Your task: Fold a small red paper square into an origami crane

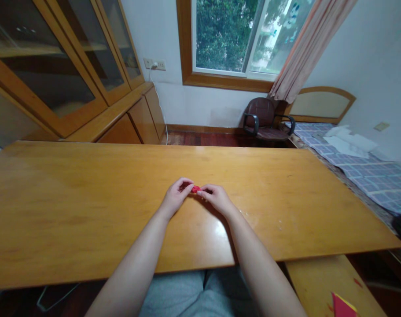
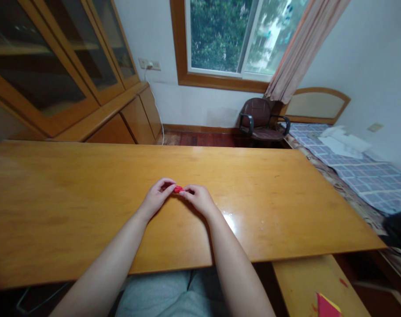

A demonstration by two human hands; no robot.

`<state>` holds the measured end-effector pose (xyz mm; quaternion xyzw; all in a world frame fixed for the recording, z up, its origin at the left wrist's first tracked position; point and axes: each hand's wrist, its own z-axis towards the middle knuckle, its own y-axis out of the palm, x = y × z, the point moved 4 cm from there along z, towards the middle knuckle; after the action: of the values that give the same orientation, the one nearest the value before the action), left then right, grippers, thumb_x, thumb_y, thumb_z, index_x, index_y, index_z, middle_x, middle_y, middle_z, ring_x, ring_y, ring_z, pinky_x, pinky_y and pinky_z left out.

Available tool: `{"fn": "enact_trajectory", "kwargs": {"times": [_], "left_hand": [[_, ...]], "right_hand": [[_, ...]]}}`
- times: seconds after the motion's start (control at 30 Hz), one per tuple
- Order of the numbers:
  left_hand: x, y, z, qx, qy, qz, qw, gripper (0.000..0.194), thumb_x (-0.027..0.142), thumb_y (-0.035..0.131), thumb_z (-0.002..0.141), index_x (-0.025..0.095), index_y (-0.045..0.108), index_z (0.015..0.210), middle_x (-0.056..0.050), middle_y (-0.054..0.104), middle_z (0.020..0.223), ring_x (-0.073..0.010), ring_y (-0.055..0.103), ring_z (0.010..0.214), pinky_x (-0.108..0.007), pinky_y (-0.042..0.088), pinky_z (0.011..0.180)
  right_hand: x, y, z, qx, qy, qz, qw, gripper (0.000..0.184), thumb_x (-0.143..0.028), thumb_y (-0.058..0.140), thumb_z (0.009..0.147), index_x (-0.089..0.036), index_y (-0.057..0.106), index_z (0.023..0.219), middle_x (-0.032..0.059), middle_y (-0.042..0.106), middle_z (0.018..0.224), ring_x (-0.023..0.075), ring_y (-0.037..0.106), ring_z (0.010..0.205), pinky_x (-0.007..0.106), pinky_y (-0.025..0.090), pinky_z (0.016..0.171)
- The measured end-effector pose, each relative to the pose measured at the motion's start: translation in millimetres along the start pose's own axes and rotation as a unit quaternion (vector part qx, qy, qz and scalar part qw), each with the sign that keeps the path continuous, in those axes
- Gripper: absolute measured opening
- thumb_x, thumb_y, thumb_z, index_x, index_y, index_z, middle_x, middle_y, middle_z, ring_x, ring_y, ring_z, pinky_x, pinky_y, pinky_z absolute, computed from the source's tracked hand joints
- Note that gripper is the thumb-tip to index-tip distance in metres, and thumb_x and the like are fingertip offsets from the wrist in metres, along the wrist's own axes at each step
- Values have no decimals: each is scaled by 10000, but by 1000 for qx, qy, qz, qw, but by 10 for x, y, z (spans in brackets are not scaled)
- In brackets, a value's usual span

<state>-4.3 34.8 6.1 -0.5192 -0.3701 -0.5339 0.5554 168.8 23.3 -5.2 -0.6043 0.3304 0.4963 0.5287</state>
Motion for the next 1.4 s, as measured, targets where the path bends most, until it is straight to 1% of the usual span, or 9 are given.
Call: {"fn": "enact_trajectory", "kwargs": {"times": [0.17, 0.3, 0.43, 0.5, 0.8, 0.97, 1.13, 1.27, 1.4], "left_hand": [[-11, 3, -5, -8, 1, 2, 1000, 233, 382, 642, 828, 182, 636, 949, -34, 678, 931, -175, 649, 876, -305, 525, 825], [-39, 31, -12, -30, -2, 1, 1000, 316, 381, 711, 777, 180, 635, 1008, -51, 693, 938, -183, 663, 860, -312, 537, 804], [-93, 40, -8, -31, -9, 3, 999, 406, 373, 736, 757, 178, 623, 1094, -63, 703, 936, -186, 673, 838, -319, 545, 782], [-117, 39, -9, -31, -16, 2, 999, 420, 375, 736, 757, 179, 622, 1111, -66, 708, 945, -191, 676, 848, -327, 545, 794], [-107, 17, -13, -12, -11, 21, 1000, 367, 362, 716, 777, 191, 626, 1090, -57, 701, 964, -195, 679, 884, -346, 537, 850], [-105, 23, -15, -14, -3, 27, 1000, 383, 374, 721, 770, 191, 624, 1093, -66, 697, 989, -201, 675, 902, -353, 539, 856], [-39, 46, -26, -15, 8, 37, 999, 333, 373, 702, 783, 192, 627, 1052, -61, 687, 1013, -195, 667, 908, -336, 541, 845], [-12, 35, -32, -3, 7, 32, 999, 270, 373, 648, 824, 193, 628, 1025, -51, 680, 1010, -190, 659, 927, -329, 539, 851], [-31, 36, -34, -10, -3, 2, 1000, 258, 390, 640, 830, 190, 637, 993, -39, 675, 946, -176, 665, 839, -312, 555, 785]], "right_hand": [[-20, -3, -3, -3, 0, 11, 1000, 269, -416, 643, 834, -156, 709, 857, 13, 667, 704, 130, 566, 630, 231, 421, 601], [-24, -7, -3, -2, -2, 13, 1000, 273, -425, 648, 832, -160, 708, 845, 12, 666, 701, 134, 571, 631, 236, 427, 608], [-54, -13, -11, -4, -12, -3, 1000, 291, -443, 642, 841, -162, 714, 827, 14, 669, 708, 135, 569, 636, 238, 426, 615], [-60, -16, -13, -3, -16, -8, 1000, 293, -447, 643, 843, -163, 716, 830, 13, 671, 709, 135, 570, 641, 236, 424, 616], [-12, 4, -3, -6, -20, -28, 999, 250, -403, 642, 847, -180, 729, 919, 25, 691, 741, 155, 602, 692, 246, 450, 646], [-24, -22, 0, 23, -23, -28, 999, 219, -371, 641, 848, -177, 726, 903, 34, 697, 764, 158, 608, 702, 253, 466, 660], [-24, -40, -3, 36, -35, -34, 998, 207, -361, 650, 845, -179, 727, 908, 46, 710, 825, 158, 619, 729, 260, 477, 689], [-24, -37, -13, 34, -25, -9, 999, 232, -368, 644, 849, -174, 728, 943, 52, 717, 843, 152, 619, 713, 257, 483, 675], [-47, -34, -19, 35, -23, 33, 999, 272, -357, 642, 848, -172, 706, 1037, 33, 703, 785, 140, 611, 669, 249, 482, 650]]}}
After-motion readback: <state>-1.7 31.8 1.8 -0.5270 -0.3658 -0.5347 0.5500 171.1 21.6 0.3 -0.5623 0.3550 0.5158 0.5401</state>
